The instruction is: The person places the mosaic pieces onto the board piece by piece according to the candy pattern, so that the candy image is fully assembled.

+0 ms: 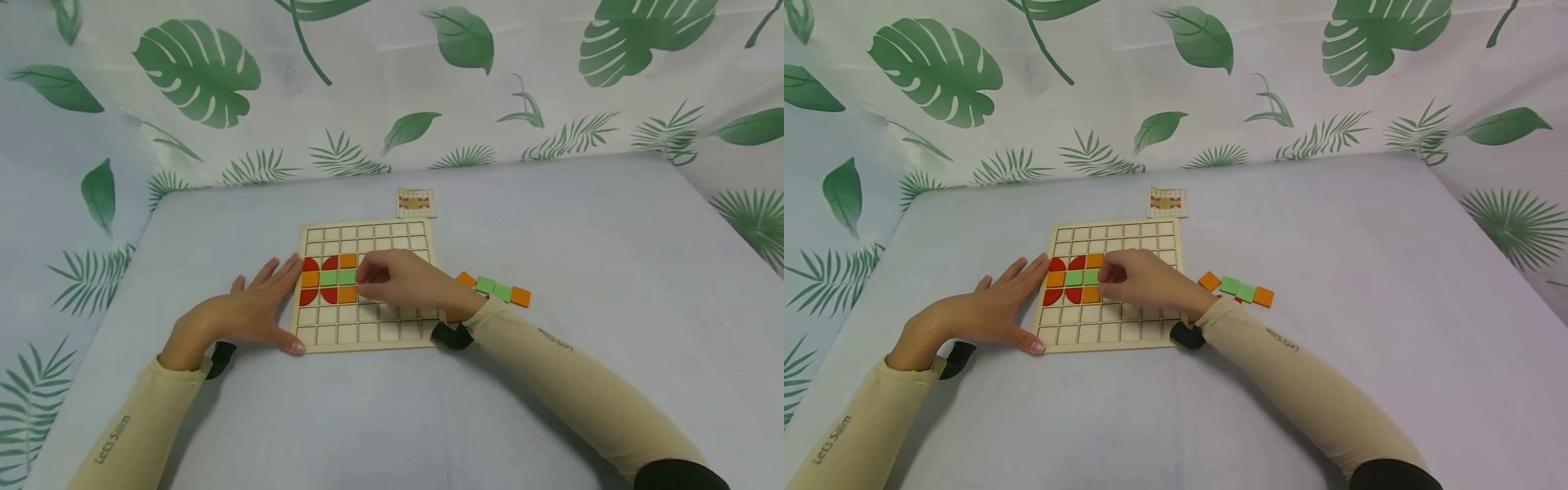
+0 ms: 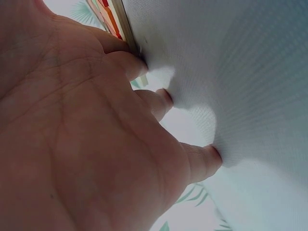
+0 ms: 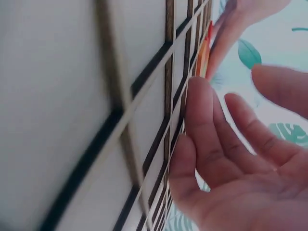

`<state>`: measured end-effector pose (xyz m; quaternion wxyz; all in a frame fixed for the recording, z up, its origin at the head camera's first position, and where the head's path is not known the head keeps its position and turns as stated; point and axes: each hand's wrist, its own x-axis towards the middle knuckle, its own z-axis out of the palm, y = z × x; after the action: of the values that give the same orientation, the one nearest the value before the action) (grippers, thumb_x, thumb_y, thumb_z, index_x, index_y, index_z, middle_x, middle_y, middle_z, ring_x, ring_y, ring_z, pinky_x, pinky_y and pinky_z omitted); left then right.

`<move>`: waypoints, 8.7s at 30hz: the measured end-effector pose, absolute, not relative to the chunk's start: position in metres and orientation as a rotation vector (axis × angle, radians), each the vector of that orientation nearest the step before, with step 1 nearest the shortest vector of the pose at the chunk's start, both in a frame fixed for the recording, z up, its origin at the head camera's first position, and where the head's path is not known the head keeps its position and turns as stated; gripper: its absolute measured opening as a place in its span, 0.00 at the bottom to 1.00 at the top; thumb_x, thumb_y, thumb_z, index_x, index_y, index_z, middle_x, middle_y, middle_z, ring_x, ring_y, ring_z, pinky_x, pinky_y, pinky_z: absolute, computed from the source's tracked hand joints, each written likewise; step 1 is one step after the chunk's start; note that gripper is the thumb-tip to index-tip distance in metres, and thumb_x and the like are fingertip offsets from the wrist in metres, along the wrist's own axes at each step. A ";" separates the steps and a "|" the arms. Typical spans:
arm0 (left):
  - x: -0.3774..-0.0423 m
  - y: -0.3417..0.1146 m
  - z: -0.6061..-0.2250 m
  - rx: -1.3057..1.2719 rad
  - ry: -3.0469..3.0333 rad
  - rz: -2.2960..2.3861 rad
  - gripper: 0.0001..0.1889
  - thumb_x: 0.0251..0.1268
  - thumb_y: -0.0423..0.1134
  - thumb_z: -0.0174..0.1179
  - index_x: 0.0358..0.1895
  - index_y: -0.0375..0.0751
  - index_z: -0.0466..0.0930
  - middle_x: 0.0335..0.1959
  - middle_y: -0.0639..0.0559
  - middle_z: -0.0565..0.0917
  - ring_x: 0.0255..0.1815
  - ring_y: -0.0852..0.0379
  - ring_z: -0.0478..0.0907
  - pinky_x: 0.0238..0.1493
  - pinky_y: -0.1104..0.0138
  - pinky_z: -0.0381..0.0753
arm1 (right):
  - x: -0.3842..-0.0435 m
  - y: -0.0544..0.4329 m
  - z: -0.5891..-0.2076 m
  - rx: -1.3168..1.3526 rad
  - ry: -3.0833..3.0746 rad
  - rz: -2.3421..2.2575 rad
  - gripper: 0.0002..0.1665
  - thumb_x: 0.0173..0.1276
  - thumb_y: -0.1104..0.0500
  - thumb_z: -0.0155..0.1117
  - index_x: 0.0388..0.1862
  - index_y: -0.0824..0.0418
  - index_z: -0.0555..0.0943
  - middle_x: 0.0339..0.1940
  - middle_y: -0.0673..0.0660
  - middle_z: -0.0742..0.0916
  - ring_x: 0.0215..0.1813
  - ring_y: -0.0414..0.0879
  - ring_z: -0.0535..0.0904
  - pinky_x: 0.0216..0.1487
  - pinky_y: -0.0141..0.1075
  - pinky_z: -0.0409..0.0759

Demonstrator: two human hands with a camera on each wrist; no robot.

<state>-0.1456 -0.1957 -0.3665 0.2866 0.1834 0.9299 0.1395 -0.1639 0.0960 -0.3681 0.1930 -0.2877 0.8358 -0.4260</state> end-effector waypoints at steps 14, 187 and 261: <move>-0.144 -0.196 -0.365 0.491 2.488 0.374 0.78 0.47 0.66 0.82 0.89 0.39 0.33 0.90 0.41 0.34 0.87 0.31 0.28 0.73 0.22 0.32 | -0.161 0.156 -0.354 -0.727 2.244 -1.275 0.17 0.78 0.60 0.68 0.61 0.64 0.83 0.54 0.56 0.89 0.56 0.48 0.85 0.61 0.45 0.81; -0.144 -0.193 -0.363 0.508 2.492 0.388 0.78 0.47 0.65 0.82 0.88 0.37 0.34 0.90 0.40 0.34 0.87 0.30 0.26 0.72 0.22 0.31 | -0.207 0.115 -0.358 -0.646 2.455 -1.078 0.12 0.79 0.54 0.66 0.52 0.60 0.86 0.44 0.54 0.90 0.47 0.50 0.84 0.51 0.44 0.81; -0.142 -0.195 -0.362 0.508 2.490 0.381 0.77 0.48 0.65 0.82 0.88 0.38 0.32 0.90 0.39 0.34 0.86 0.30 0.28 0.72 0.21 0.33 | -0.187 0.227 -0.354 -0.554 2.611 -0.735 0.13 0.73 0.59 0.74 0.40 0.64 0.78 0.34 0.56 0.80 0.38 0.51 0.75 0.38 0.43 0.74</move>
<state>-0.1422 -0.1951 -0.3623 0.2822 0.1896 0.9296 0.1421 -0.1872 0.2272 -0.3544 0.1852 -0.1968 0.9268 -0.2609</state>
